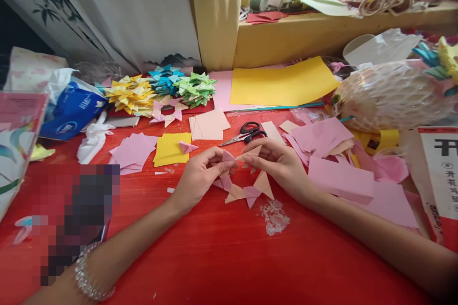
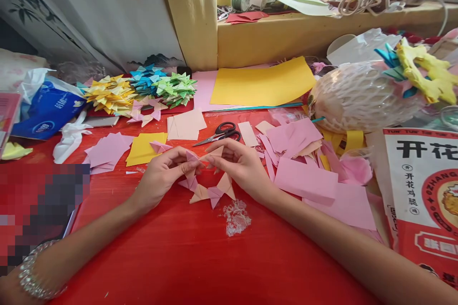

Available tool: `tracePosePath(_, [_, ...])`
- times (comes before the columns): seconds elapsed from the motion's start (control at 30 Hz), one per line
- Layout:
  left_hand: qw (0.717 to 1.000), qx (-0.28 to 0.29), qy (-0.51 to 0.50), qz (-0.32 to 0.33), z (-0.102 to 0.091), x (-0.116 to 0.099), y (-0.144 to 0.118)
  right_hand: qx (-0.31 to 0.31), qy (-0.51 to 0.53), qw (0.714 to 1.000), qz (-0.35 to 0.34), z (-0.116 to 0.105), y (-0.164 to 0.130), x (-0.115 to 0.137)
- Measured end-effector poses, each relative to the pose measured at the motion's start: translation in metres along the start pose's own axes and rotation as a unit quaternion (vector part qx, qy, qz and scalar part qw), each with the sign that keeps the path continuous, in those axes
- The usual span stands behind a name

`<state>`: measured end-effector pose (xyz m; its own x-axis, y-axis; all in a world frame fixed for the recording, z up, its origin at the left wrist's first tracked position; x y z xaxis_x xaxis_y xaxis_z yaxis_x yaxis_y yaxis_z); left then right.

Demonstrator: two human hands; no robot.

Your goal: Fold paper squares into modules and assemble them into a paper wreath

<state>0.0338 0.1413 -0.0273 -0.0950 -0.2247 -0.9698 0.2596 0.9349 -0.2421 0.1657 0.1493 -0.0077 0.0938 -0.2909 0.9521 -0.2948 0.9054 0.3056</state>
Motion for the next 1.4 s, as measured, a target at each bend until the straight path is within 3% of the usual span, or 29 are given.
tracePosePath(0.27, [1.0, -0.018, 0.007, 0.012, -0.002, -0.001, 0.0, -0.007, -0.029, 0.999, -0.024, -0.002, 0.0, 0.005])
tracePosePath(0.8, [1.0, 0.004, -0.005, 0.01, 0.0, 0.001, -0.001, 0.002, -0.08, 0.997, -0.022, -0.004, -0.003, 0.003])
tracePosePath(1.4, [0.999, 0.001, 0.033, 0.03, 0.002, -0.004, -0.005, 0.016, -0.131, 0.988, -0.085, 0.002, -0.006, 0.018])
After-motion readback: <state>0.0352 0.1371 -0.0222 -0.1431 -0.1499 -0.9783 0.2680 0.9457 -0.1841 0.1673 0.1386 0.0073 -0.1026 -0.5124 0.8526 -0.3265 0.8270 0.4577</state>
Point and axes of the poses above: each hand's wrist, its own y-axis towards the middle knuckle, its own z-axis out of the palm, x = y × z, the point moved 9 cm from there along y, towards the middle knuckle, and after that the axes turned 9 degrees about -z, right-handed, at the moved point
